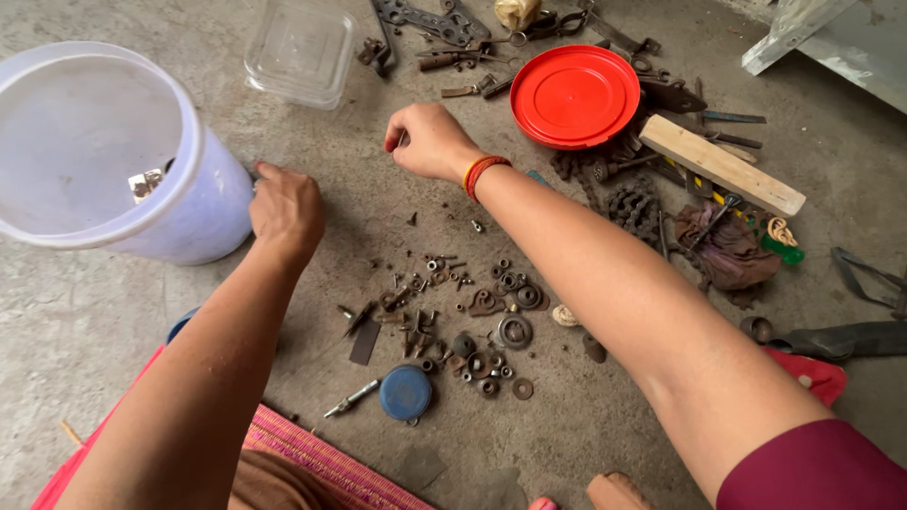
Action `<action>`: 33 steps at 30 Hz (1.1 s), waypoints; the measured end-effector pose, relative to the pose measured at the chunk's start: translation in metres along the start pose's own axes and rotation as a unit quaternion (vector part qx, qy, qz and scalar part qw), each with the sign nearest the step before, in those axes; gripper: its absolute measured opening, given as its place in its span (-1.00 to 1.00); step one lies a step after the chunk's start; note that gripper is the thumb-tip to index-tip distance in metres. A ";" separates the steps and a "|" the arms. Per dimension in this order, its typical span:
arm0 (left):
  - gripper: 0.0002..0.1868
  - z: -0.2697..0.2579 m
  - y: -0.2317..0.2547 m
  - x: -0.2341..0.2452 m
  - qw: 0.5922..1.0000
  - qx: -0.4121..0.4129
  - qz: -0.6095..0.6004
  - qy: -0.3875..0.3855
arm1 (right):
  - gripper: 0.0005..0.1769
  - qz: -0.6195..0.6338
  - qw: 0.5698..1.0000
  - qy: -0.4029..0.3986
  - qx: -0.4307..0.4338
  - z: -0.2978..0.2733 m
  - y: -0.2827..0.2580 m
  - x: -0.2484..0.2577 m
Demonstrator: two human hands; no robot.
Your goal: The person sorts through a collection of small metal parts, nuts, bolts, and scrap pieces on the floor, picking up individual items and placing some of them into a white bucket.
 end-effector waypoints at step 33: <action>-0.69 -0.041 0.039 0.010 0.664 0.169 -0.681 -0.259 | -0.68 -0.106 0.983 -0.145 0.025 -0.035 0.028 -0.040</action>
Point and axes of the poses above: each hand's wrist, its own z-axis towards the middle knuckle, its own x-axis out of the back of the hand, y = z × x, the point moved 2 cm from there along z, towards the middle knuckle, and after that the axes turned 14 degrees about z, right-handed, at the moved point
